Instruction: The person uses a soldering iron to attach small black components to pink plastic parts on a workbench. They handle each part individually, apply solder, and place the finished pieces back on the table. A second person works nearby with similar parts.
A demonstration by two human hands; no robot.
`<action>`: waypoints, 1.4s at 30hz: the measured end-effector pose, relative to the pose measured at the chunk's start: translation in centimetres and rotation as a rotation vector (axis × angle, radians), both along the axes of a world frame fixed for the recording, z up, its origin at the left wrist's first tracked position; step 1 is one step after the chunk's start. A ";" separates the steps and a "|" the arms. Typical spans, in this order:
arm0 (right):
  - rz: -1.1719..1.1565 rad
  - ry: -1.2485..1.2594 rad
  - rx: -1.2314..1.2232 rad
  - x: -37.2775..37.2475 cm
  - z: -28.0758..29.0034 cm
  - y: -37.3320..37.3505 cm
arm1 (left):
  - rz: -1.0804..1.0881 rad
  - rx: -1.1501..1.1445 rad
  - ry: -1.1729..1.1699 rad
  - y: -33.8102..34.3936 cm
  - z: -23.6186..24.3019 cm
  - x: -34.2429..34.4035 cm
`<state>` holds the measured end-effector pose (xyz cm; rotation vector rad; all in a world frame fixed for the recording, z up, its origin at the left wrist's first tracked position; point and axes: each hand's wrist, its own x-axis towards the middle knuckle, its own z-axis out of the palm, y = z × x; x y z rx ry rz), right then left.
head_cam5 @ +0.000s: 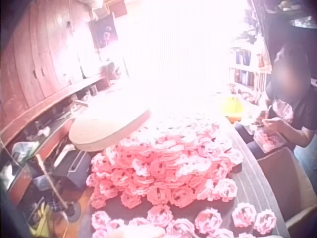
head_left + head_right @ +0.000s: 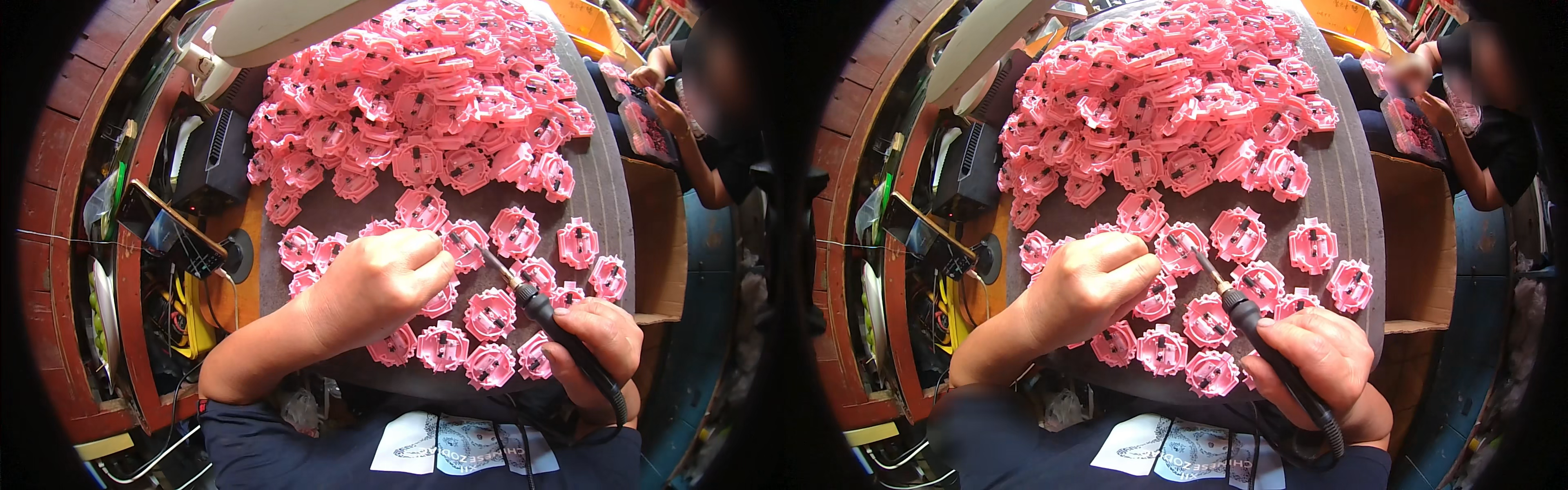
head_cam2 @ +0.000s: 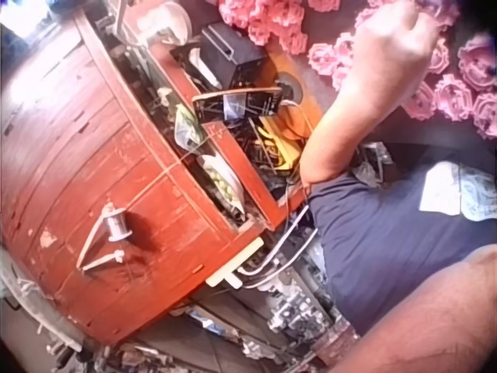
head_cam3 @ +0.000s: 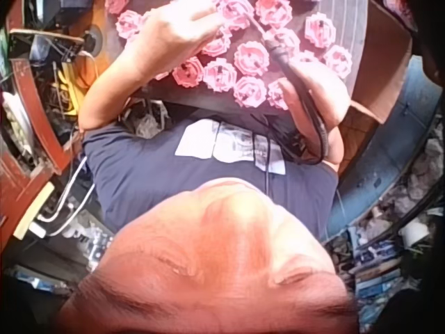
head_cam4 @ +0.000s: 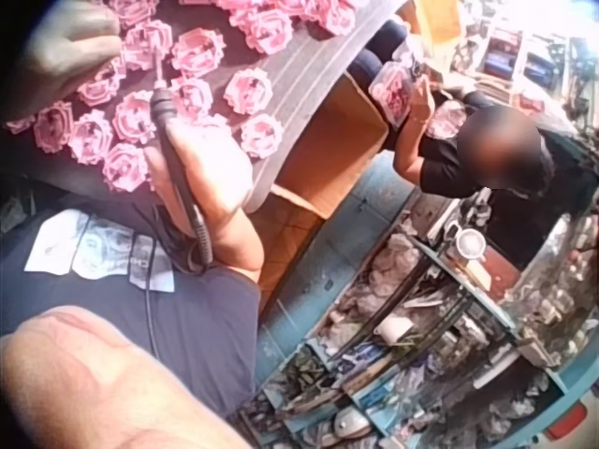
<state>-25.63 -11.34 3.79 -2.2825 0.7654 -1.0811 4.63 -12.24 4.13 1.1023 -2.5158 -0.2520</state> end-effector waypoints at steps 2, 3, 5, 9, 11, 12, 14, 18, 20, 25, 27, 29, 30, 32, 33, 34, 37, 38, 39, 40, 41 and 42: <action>0.004 0.001 0.000 0.0 0.0 0.0 | 0.003 0.004 -0.003 0.0 -0.1 0.0; 0.005 0.000 0.000 0.0 0.0 0.0 | 0.005 0.005 -0.004 0.0 -0.1 0.0; 0.007 -0.001 -0.004 -0.1 -0.1 -0.1 | -0.003 -0.002 -0.004 -0.1 -0.1 -0.1; 0.009 -0.003 -0.014 -0.1 -0.2 -0.1 | -0.006 -0.007 0.001 -0.2 -0.3 -0.1; -0.005 -0.008 -0.025 -0.1 -0.2 0.0 | -0.001 0.006 -0.011 -0.2 -0.1 -0.1; -0.014 -0.015 -0.035 -0.1 -0.3 0.0 | 0.004 0.012 -0.019 -0.2 -0.1 0.0; -0.021 -0.025 -0.041 -0.1 -0.4 -0.1 | 0.015 -0.005 -0.010 -0.1 -0.1 0.3; 0.002 -0.041 -0.016 0.4 -0.3 -0.2 | 0.052 -0.007 0.002 -0.2 -0.2 0.7; 0.011 -0.041 -0.009 0.6 -0.3 -0.3 | 0.045 -0.013 -0.001 -0.4 -0.3 0.8; 0.024 -0.026 0.022 0.7 -0.6 -0.4 | 0.043 -0.006 -0.024 -0.5 -0.3 0.9; 0.015 -0.023 0.016 0.8 -0.5 -0.4 | 0.030 -0.019 -0.023 -0.7 -0.3 0.8; 0.018 -0.026 0.015 0.9 -0.6 -0.4 | 0.028 -0.017 -0.028 -0.7 -0.3 0.8; 0.025 -0.028 0.017 0.9 -0.6 -0.4 | 0.032 -0.009 -0.033 -0.6 -0.4 0.8; 0.037 -0.030 0.017 1.0 -0.7 -0.6 | 0.036 0.001 -0.036 -0.6 -0.5 0.8; 0.038 -0.028 0.015 1.0 -0.6 -0.6 | 0.033 0.001 -0.031 -0.7 -0.4 0.8; 0.039 -0.026 0.013 1.0 -0.5 -0.6 | 0.029 0.001 -0.026 -0.7 -0.4 0.7; 0.037 -0.021 0.023 1.0 -0.5 -0.5 | 0.030 0.000 -0.023 -0.7 -0.5 0.7; 0.039 -0.020 0.028 1.0 -0.5 -0.5 | 0.031 -0.002 -0.024 -0.7 -0.6 0.7; 0.037 -0.017 0.032 1.0 -0.4 -0.5 | 0.029 -0.006 -0.023 -0.7 -0.6 0.7; 0.036 -0.014 0.035 1.0 -0.3 -0.5 | 0.026 -0.009 -0.021 -0.8 -0.6 0.7; 0.034 -0.011 0.028 1.0 -0.3 -0.5 | 0.025 -0.006 -0.025 -0.8 -0.7 0.6; 0.033 -0.010 0.021 1.1 -0.3 -0.5 | 0.025 -0.003 -0.030 -0.8 -0.6 0.6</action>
